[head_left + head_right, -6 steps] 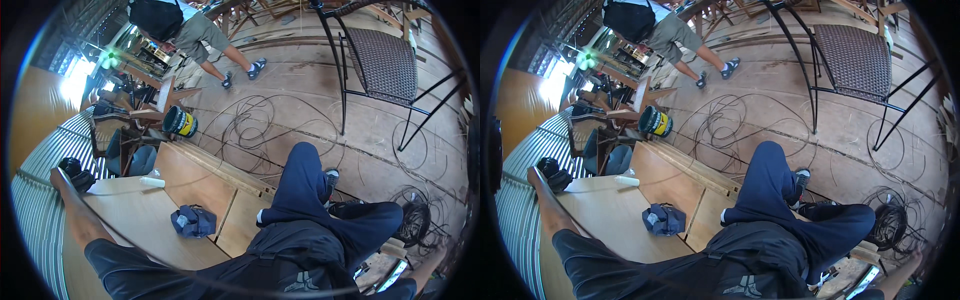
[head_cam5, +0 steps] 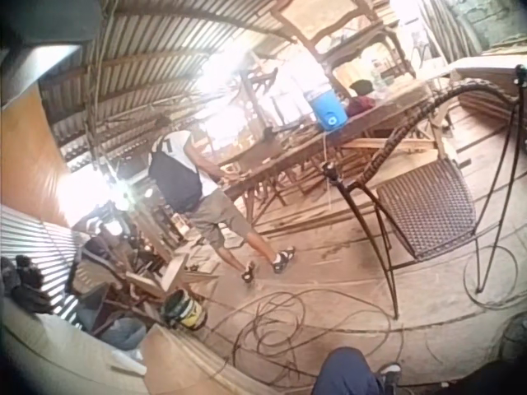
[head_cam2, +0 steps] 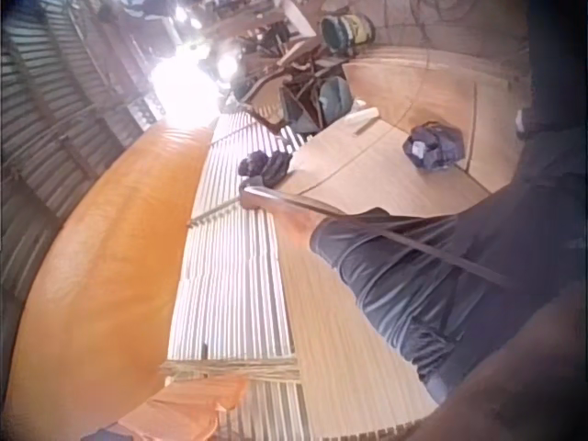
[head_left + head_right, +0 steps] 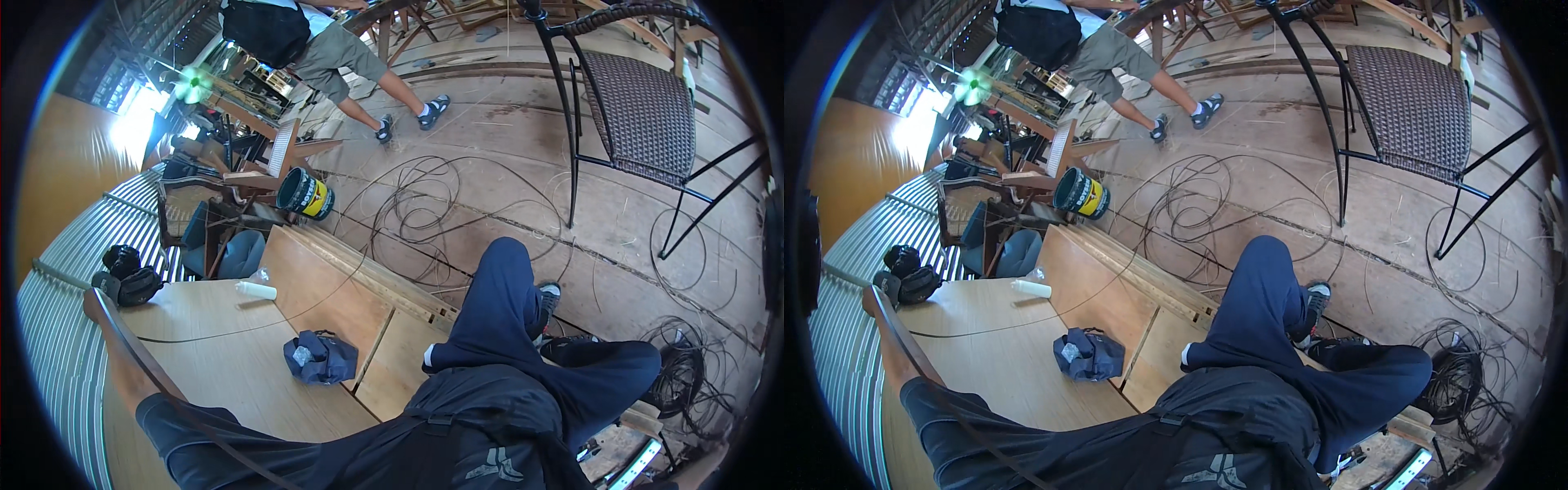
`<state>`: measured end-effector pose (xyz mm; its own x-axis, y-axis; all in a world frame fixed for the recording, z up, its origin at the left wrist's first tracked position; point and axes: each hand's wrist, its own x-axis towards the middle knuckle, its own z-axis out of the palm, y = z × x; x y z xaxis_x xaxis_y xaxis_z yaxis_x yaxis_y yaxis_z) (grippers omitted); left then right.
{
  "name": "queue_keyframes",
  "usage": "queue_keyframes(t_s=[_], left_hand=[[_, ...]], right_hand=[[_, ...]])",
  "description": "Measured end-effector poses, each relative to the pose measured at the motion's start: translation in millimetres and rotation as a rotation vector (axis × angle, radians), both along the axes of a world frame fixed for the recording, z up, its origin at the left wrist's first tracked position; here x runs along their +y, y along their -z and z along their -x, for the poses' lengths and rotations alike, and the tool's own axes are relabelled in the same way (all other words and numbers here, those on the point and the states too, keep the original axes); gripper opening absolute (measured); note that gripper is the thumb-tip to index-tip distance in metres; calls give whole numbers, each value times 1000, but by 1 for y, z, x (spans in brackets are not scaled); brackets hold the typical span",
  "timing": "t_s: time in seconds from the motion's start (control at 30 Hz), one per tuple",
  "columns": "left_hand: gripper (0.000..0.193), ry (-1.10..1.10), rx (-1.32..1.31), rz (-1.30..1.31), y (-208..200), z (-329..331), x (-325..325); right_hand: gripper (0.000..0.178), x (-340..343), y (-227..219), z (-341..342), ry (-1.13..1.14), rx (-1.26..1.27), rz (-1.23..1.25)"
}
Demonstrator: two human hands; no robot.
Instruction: Weaving a chair seat using rattan-like strips in a furniture manufacturing workshop.
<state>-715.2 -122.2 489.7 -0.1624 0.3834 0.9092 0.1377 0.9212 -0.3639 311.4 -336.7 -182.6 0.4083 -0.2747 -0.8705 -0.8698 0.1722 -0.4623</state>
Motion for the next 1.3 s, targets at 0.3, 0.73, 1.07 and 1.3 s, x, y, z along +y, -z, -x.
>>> queue_keyframes(t_s=[0.3,0.73,1.07,1.3], left_hand=[[19,194,199,378,99,56,139],[28,1541,-1567,1396,546,-606,156],[21,2089,-1550,1699,664,-826,-3],[20,1655,-1745,2012,697,-861,-21]], right_hand=[[38,-181,233,-218,-251,-484,-367],[16,104,97,90,-131,-623,-637],[52,105,78,141,-274,-880,-457],[58,108,64,152,-297,-849,-390]])
